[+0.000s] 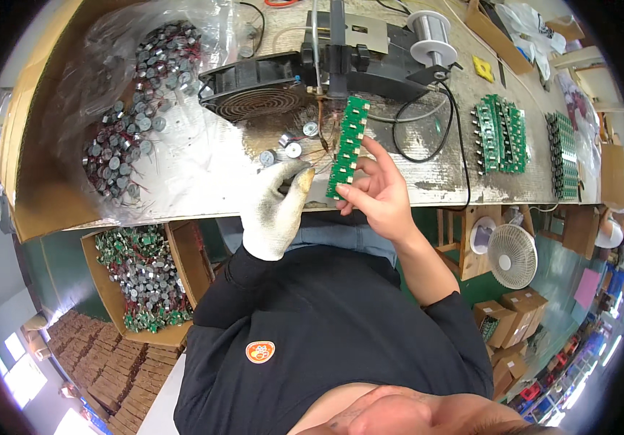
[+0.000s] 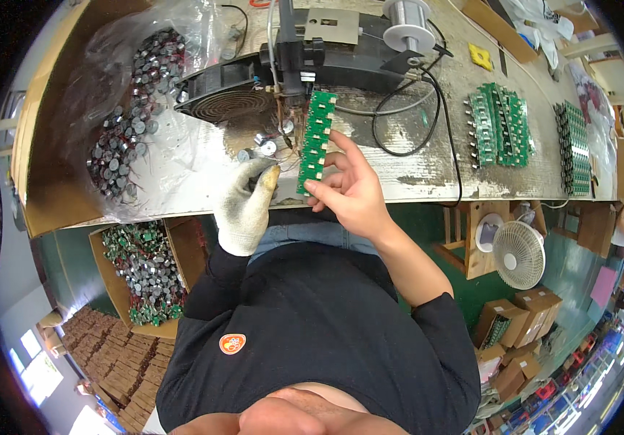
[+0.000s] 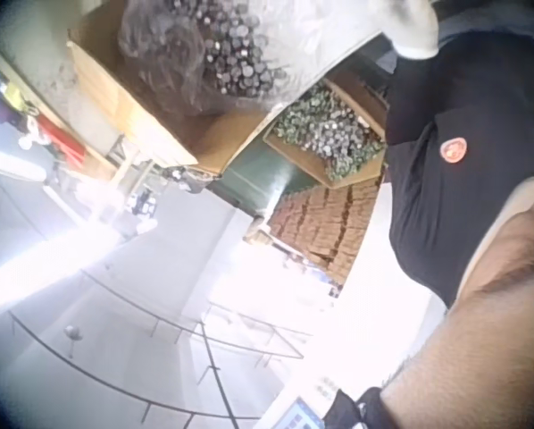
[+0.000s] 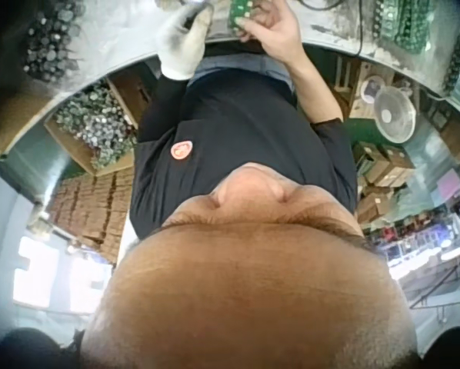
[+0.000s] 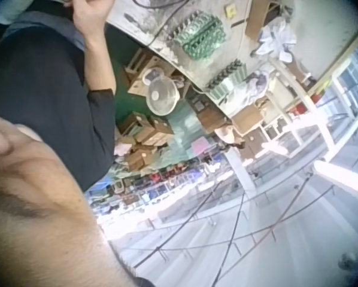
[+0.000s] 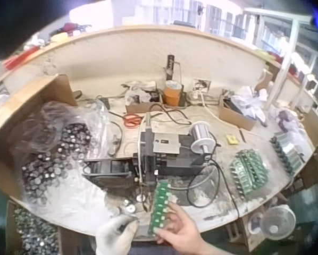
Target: The person solders electronic components onto printed circuit boards using a soldering iron and solder wire, with a fume extractor fan running nearby.
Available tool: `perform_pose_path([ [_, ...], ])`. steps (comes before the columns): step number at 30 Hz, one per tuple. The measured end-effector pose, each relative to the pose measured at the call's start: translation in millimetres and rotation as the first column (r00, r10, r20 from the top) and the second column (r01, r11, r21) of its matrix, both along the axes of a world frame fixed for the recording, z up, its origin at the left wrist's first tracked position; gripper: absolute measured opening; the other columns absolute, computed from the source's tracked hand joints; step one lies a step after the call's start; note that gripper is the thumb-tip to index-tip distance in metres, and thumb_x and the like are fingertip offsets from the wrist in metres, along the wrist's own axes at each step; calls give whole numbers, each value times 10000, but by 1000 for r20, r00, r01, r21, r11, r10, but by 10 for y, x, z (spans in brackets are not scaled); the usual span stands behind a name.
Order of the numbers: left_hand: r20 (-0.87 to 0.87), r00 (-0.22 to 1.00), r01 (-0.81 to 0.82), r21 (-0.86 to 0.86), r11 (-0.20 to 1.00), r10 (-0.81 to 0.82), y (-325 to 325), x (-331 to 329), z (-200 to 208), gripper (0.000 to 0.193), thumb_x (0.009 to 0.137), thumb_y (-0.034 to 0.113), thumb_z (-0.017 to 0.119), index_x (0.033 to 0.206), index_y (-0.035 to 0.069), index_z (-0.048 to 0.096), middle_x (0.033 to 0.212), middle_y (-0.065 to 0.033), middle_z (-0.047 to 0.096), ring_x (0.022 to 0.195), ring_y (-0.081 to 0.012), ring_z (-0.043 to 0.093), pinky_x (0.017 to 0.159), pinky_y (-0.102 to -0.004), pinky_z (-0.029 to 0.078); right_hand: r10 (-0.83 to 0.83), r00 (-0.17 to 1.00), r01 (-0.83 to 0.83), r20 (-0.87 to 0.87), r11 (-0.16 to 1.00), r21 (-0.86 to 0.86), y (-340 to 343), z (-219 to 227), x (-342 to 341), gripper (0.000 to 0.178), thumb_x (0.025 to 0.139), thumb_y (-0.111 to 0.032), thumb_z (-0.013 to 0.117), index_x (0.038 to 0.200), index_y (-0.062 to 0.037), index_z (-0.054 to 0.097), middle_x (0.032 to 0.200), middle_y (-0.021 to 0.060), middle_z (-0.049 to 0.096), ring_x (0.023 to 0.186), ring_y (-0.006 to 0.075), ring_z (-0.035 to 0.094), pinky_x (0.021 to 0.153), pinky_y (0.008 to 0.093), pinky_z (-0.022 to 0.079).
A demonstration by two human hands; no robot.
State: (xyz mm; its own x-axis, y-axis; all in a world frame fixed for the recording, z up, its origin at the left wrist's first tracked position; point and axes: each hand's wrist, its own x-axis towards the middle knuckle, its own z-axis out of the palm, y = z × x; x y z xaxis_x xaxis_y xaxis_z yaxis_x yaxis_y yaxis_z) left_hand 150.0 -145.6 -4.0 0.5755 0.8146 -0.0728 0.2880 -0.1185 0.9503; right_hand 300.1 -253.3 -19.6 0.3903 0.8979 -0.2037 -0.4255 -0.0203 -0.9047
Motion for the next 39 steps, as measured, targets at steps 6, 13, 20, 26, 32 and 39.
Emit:
perform_pose_path([
  [6, 67, 998, 4, -134, 991, 5, -69, 70, -113, 152, 893, 107, 622, 983, -14, 636, 821, -55, 641, 704, -94, 569, 641, -249, 465, -10, 1000, 10, -16, 1000, 5, -9, 4, 17, 773, 823, 85, 622, 1459, -36, 201, 1113, 178, 541, 701, 178, 650, 556, 252, 538],
  [13, 101, 995, 50, -336, 941, -16, -6, 146, -55, 154, 901, 94, 604, 960, -46, 622, 841, -52, 640, 756, -82, 576, 663, -241, 474, -40, 999, 40, -18, 998, 38, 16, 17, 17, 755, 829, 91, 609, 1456, -28, 206, 1123, 189, 539, 690, 179, 653, 548, 249, 536],
  [20, 184, 983, 70, -496, 866, 26, 42, 168, -36, 134, 895, 86, 611, 936, -42, 620, 824, -42, 638, 748, -82, 582, 659, -241, 482, -61, 998, 62, -16, 996, 57, 47, 27, 25, 743, 834, 98, 601, 1454, -29, 212, 1124, 192, 538, 690, 180, 655, 544, 247, 535],
  [26, 183, 982, 64, -512, 857, 36, 68, 172, -124, 122, 897, 88, 609, 940, -26, 599, 825, -61, 638, 720, -107, 612, 651, -252, 511, -75, 997, 76, -18, 996, 51, 79, 36, 32, 742, 832, 101, 601, 1452, -32, 218, 1129, 195, 540, 687, 181, 657, 540, 246, 534],
  [32, 173, 984, 58, -466, 883, 27, 81, 197, -78, 116, 891, 83, 612, 933, -25, 606, 818, -58, 638, 718, -107, 610, 647, -250, 507, -79, 997, 78, -2, 995, 62, 106, 31, 50, 738, 831, 103, 600, 1449, -35, 222, 1122, 194, 549, 690, 181, 658, 538, 246, 533],
  [39, 190, 981, 54, -422, 905, 30, 87, 199, -38, 127, 865, 84, 638, 906, -36, 632, 788, -51, 633, 725, -92, 592, 637, -243, 487, -88, 996, 86, 21, 993, 87, 117, 66, 52, 722, 828, 125, 581, 1442, -37, 237, 1150, 208, 562, 681, 189, 665, 529, 252, 540],
])
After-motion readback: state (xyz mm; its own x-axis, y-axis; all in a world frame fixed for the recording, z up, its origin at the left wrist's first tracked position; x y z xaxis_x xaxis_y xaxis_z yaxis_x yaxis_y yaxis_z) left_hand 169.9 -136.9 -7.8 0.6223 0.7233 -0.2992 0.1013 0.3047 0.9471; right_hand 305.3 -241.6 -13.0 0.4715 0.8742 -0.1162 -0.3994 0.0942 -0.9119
